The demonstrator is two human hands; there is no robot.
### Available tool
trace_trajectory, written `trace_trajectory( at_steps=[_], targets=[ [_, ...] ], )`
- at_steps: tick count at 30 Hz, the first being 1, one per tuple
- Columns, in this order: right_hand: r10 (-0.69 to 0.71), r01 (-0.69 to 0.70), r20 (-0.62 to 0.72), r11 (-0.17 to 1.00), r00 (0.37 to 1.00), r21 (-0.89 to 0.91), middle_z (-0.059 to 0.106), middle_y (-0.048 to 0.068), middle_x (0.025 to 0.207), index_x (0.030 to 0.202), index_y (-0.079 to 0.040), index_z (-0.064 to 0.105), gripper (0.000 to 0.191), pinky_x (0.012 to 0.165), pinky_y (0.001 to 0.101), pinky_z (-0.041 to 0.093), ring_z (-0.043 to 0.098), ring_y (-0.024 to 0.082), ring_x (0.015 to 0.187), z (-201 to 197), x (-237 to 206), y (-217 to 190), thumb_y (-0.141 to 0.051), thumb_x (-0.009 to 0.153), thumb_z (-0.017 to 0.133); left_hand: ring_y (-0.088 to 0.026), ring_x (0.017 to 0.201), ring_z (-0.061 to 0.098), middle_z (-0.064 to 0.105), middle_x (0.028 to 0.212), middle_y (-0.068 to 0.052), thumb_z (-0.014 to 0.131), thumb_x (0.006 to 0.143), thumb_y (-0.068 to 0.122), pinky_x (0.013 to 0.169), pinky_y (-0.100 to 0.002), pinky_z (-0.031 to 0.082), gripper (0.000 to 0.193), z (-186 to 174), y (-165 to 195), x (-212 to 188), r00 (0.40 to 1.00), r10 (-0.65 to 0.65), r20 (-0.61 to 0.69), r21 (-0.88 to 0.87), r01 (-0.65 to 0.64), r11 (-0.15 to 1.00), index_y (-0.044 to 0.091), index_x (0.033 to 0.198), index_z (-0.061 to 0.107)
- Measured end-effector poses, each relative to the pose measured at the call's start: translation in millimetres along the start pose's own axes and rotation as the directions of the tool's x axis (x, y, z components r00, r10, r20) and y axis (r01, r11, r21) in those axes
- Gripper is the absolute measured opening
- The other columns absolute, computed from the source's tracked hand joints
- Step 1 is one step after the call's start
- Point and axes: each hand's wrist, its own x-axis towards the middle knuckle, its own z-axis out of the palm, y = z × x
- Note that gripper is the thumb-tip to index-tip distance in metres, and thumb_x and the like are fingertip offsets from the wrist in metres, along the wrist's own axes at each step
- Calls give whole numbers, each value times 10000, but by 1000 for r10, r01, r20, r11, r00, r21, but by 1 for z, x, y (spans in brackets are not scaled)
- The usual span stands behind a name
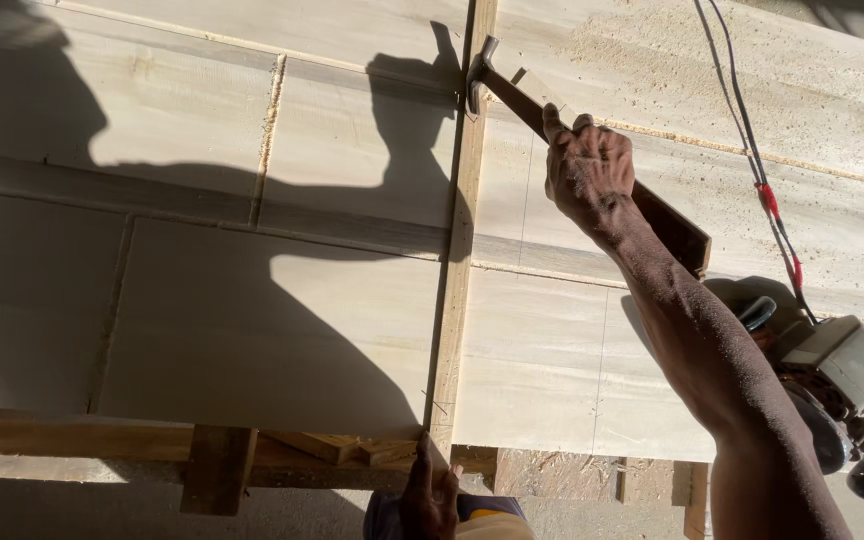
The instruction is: The person uses a circular saw to cut a large sheet of plywood along a marked line, guided by a wooden straightedge. They repeatedly position the straightedge, nail it in place with a hammer, and then make precise cuts with the saw.
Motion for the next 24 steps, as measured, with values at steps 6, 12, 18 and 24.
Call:
trace_trajectory(
  at_steps=[6,12,18,24],
  targets=[
    [14,-13,21,998,1000,-69,629,173,897,1518,-35,515,509,610,392,459,546,230,695,-23,15,-28,-128,1019,555,-258,1024,787,635,1374,-191,646,935,169,809,-345,675,596,-13,23,1,976,-202,77,-68,208,976,76,1489,447],
    [-324,344,136,764,936,-547,598,40,735,1296,2,674,350,569,304,469,564,117,639,-60,17,-33,-222,1067,534,-292,1024,778,645,1351,-247,596,981,148,846,-359,663,550,-13,17,-1,989,-118,86,-189,133,973,18,1490,436],
    [-63,236,369,864,927,-445,578,30,513,1056,-141,749,152,322,290,439,526,101,396,-88,112,-21,-234,945,700,-311,1049,768,628,1355,-273,533,1004,126,832,-389,625,512,-9,10,-4,998,-18,64,-239,33,971,-21,1482,423],
    [-80,280,382,818,921,-502,576,14,541,992,-146,718,104,400,293,434,518,99,431,-106,143,-25,-247,997,692,-357,1071,751,633,1356,-294,525,1035,115,831,-398,634,490,-7,8,-9,987,143,-74,-191,-155,969,-33,1493,427]
  ],
)
